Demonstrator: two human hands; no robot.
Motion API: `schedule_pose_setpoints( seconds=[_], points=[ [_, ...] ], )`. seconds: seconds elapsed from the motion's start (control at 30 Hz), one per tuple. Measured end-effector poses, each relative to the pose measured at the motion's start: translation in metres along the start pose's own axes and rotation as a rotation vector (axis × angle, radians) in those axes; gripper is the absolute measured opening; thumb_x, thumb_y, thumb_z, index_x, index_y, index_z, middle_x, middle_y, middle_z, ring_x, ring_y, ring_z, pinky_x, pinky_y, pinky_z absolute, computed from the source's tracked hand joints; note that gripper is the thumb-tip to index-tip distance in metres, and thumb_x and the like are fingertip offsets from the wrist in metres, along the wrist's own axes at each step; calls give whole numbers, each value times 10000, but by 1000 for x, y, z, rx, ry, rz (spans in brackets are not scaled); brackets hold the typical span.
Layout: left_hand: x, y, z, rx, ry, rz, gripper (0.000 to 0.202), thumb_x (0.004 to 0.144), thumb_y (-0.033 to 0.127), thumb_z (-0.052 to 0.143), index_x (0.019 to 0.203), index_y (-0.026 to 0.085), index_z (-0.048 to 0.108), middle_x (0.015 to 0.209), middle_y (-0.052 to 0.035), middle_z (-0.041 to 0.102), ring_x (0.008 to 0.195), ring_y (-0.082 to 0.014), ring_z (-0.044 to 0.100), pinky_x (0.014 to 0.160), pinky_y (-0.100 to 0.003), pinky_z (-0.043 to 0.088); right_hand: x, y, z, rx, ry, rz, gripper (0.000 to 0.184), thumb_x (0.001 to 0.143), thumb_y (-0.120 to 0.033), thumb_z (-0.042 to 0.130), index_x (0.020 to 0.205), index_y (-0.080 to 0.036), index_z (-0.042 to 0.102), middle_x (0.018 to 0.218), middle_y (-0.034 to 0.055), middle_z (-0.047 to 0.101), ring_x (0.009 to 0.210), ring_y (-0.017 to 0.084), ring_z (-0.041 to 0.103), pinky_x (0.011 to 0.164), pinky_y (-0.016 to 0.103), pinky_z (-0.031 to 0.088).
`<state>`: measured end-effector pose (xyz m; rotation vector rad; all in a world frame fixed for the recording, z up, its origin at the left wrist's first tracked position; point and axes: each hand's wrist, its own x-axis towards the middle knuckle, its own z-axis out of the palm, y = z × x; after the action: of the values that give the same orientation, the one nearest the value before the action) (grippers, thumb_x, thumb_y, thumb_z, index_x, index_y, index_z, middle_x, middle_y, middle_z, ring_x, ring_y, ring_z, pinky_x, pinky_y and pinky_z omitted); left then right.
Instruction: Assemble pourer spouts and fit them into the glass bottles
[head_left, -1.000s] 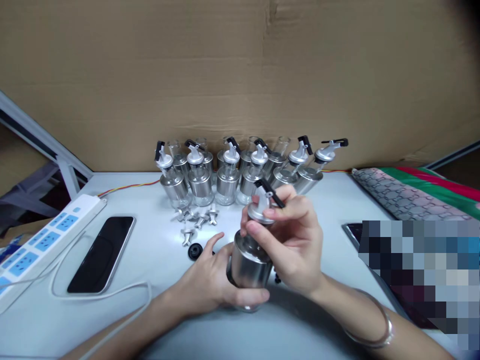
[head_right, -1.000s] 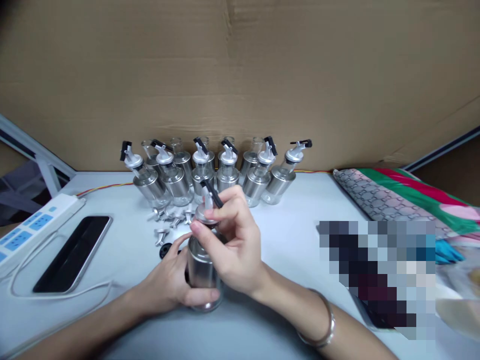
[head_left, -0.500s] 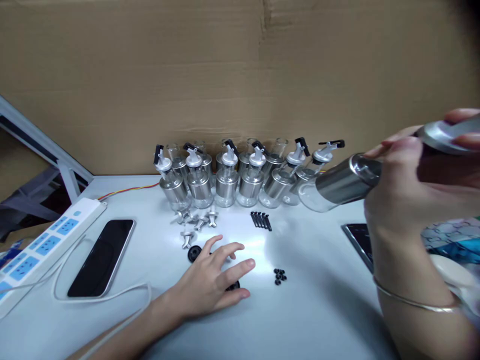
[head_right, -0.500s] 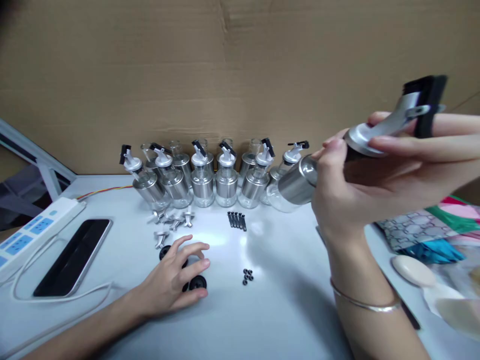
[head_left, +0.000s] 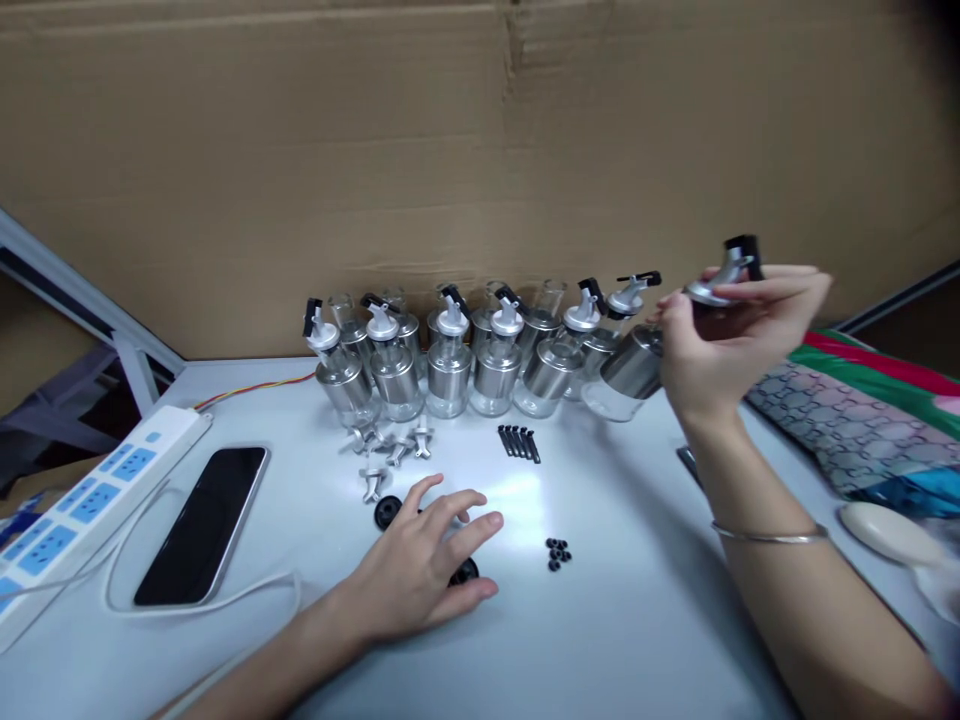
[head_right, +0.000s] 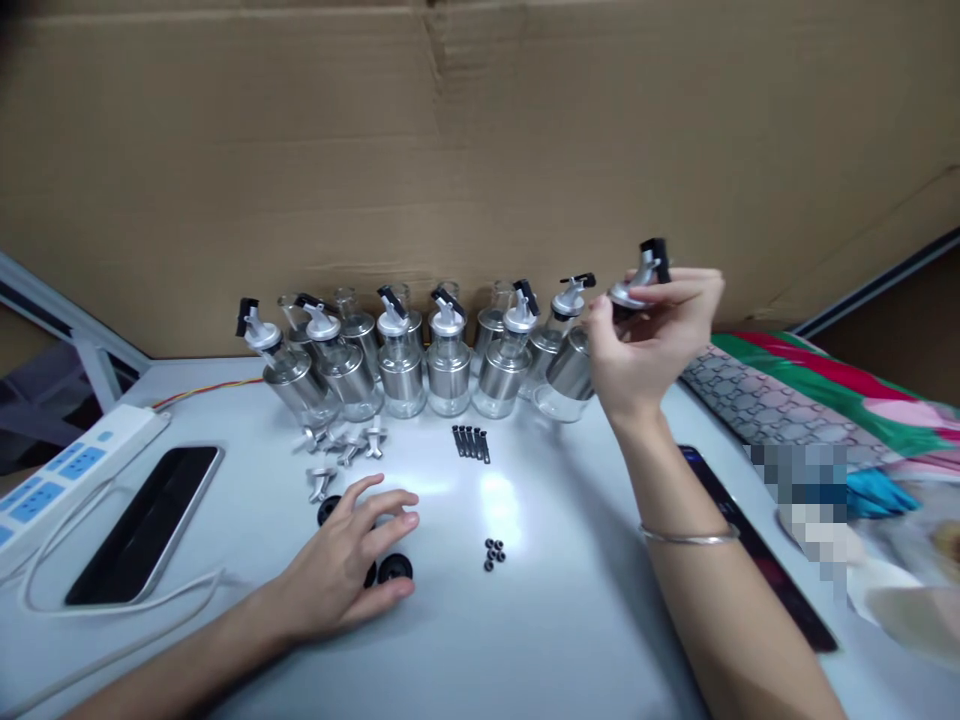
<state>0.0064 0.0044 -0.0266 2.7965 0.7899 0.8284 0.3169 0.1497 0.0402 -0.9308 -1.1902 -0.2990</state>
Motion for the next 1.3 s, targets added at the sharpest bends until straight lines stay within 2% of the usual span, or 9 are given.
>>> schedule_pose_setpoints(
  seconds=[0.1,0.3,0.43,0.67,0.87,0.97,1.1,1.3],
  points=[
    [1,0,0,6,1,-3,412,966,325,422,1334,190,293,1142,-139,582,990,-198,620,1024,-530,392,-11,5,3,5,-33,-53,274,649,-203,669,810,-216,447,893,3,433,790,159,585,612,326,525],
    [2,2,-1,-1,-9,-7,408,966,305,411,1334,195,271,1138,-141,591,978,-206,630,1024,-541,385,-27,9,6,-29,-50,-40,257,682,-170,670,803,-224,450,906,42,471,722,162,577,485,272,437],
    [3,3,-2,8,-3,-2,364,967,291,403,1298,173,311,1100,-140,608,984,-216,634,1004,-544,403,-37,12,7,-76,-90,-35,249,674,-184,691,794,-224,477,920,65,494,705,177,566,439,268,373],
    [4,3,-2,14,9,-1,346,967,284,408,1281,158,337,1098,-140,613,1029,-214,626,1020,-533,400,-46,17,10,-122,-102,-19,232,720,-251,653,843,-241,456,975,65,495,773,207,592,490,302,422],
    [5,3,-2,25,5,3,322,983,289,358,1279,162,341,1064,-129,637,1074,-213,612,997,-531,430,-49,20,14,-5,-115,9,245,772,-230,622,891,-250,409,1046,124,500,835,225,638,581,344,475],
    [5,4,-3,19,-2,-2,338,972,276,385,1286,162,333,1073,-135,637,1080,-222,607,993,-543,430,-51,21,17,39,-154,21,256,808,-207,568,923,-268,348,1015,110,536,882,226,659,689,384,509],
    [6,4,-3,4,-10,-2,364,953,263,427,1286,150,334,1075,-144,630,1077,-239,607,992,-557,424,-53,21,19,68,-174,19,337,792,-201,578,961,-275,295,962,90,547,921,233,654,789,429,500],
    [5,3,-2,5,-20,-1,386,944,254,441,1299,151,329,1077,-137,624,1078,-235,603,1013,-549,406,-52,21,20,65,-174,-44,416,774,-200,559,1029,-273,238,1012,122,525,968,244,624,790,443,485]
  ],
)
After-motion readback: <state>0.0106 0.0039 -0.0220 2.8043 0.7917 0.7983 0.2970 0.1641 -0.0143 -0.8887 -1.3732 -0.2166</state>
